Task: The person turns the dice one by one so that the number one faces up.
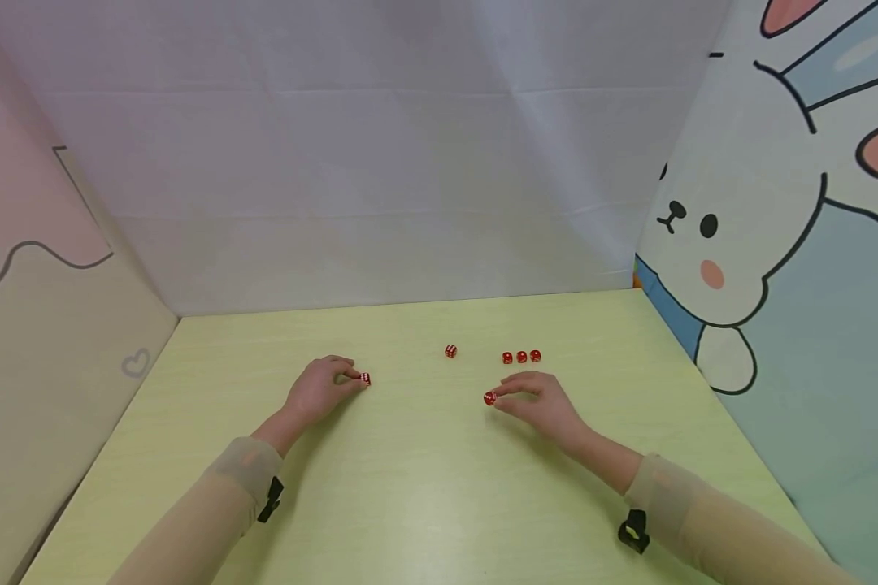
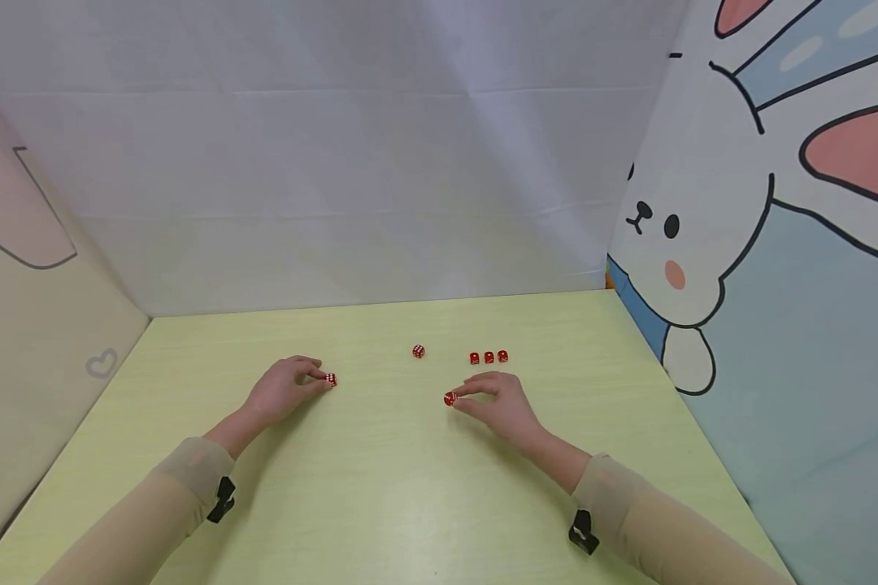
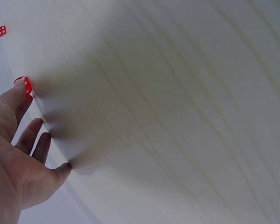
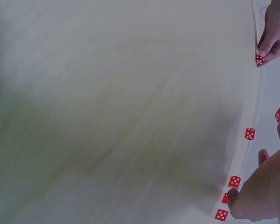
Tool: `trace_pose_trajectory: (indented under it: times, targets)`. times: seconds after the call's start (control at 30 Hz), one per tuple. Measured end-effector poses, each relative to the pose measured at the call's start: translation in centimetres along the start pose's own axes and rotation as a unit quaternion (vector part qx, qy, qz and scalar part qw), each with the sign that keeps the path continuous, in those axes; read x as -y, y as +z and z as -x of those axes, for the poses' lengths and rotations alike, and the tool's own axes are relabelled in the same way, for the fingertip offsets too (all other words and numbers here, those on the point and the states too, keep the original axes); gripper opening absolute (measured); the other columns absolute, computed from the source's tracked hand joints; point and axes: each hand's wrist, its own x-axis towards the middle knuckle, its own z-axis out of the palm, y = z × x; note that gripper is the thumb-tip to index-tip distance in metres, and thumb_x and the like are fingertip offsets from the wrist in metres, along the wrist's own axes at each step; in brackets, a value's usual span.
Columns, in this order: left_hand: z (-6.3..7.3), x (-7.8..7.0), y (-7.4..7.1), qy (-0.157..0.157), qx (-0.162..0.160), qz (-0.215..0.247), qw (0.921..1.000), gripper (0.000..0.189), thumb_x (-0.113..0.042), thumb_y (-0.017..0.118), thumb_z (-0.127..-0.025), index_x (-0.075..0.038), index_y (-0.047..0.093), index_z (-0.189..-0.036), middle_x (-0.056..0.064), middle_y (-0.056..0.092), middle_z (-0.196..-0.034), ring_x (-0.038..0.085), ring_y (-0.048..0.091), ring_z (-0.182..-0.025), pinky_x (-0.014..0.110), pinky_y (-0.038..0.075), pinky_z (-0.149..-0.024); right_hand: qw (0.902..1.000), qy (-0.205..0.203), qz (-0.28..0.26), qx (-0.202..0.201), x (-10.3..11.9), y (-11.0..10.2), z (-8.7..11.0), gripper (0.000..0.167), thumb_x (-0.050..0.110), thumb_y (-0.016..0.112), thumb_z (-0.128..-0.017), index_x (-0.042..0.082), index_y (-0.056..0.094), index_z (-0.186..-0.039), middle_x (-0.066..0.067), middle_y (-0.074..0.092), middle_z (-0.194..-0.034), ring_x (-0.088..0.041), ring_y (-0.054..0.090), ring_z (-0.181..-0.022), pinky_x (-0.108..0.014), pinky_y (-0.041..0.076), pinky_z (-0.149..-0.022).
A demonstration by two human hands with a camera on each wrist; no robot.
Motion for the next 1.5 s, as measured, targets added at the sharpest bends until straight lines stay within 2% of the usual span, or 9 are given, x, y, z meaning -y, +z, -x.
trace_pose_trajectory:
  times: [0.23, 0.4, 0.67, 0.9, 1.27, 1.5]
  targets:
    - [-0.1, 0.2, 0.2, 0.001, 0.0, 0.003, 1.0, 0.026, -0.029, 0.074, -0.096, -0.007, 0.078, -0.108, 0.018, 0.06, -0.14, 0.045, 0.049, -0.134, 0.058, 0.038, -0.112, 0.9936, -0.001, 0.113, -0.004, -0.8, 0.9, 0.5, 0.012, 0.029, 0.083, -0.088, 0.026, 0.082, -0.1, -0.003, 0.065, -0.126, -0.033, 0.039, -0.132, -0.053, 0.033, -0.111]
    - [-0.2, 0.2, 0.4, 0.0, 0.002, 0.002, 1.0, 0.027, -0.031, 0.074, -0.096, -0.007, 0.078, -0.109, 0.018, 0.06, -0.141, 0.045, 0.048, -0.134, 0.058, 0.038, -0.112, 0.9879, -0.019, 0.154, 0.001, -1.3, 1.3, 0.6, 0.009, 0.029, 0.084, -0.087, 0.029, 0.082, -0.095, 0.0, 0.064, -0.123, -0.032, 0.039, -0.132, -0.051, 0.038, -0.108]
    - [-0.2, 0.4, 0.4, 0.003, 0.001, 0.0, 1.0, 0.027, -0.03, 0.074, -0.096, -0.006, 0.078, -0.109, 0.018, 0.06, -0.14, 0.045, 0.048, -0.134, 0.058, 0.037, -0.113, 0.9833, -0.046, 0.176, -0.002, -1.7, 1.5, 0.7, 0.007, 0.027, 0.084, -0.086, 0.027, 0.082, -0.093, 0.0, 0.064, -0.12, -0.03, 0.042, -0.128, -0.05, 0.038, -0.107]
    - [-0.4, 0.6, 0.7, 0.01, 0.0, -0.001, 0.9999, 0.026, -0.029, 0.073, -0.097, -0.006, 0.078, -0.108, 0.018, 0.061, -0.138, 0.045, 0.049, -0.133, 0.059, 0.038, -0.112, 0.9782, -0.07, 0.195, -0.016, -2.0, 1.3, 0.9, 0.007, 0.024, 0.085, -0.085, 0.023, 0.082, -0.091, -0.003, 0.066, -0.119, -0.033, 0.043, -0.127, -0.052, 0.039, -0.106]
    - [-0.2, 0.5, 0.5, 0.011, -0.003, 0.004, 0.9999, 0.026, -0.029, 0.074, -0.096, -0.006, 0.078, -0.107, 0.019, 0.062, -0.138, 0.045, 0.05, -0.132, 0.059, 0.039, -0.111, 0.9707, -0.092, 0.22, -0.03, -2.4, 1.1, 1.1, 0.008, 0.022, 0.086, -0.083, 0.024, 0.082, -0.089, -0.001, 0.066, -0.115, -0.033, 0.045, -0.125, -0.053, 0.04, -0.105]
    - [-0.1, 0.4, 0.3, 0.011, -0.003, -0.002, 0.9999, 0.026, -0.029, 0.074, -0.097, -0.006, 0.078, -0.108, 0.018, 0.061, -0.139, 0.045, 0.05, -0.133, 0.058, 0.039, -0.111, 0.9717, -0.094, 0.215, -0.03, -2.3, 1.0, 1.4, 0.009, 0.02, 0.085, -0.084, 0.023, 0.082, -0.092, -0.001, 0.066, -0.115, -0.033, 0.045, -0.125, -0.053, 0.041, -0.104]
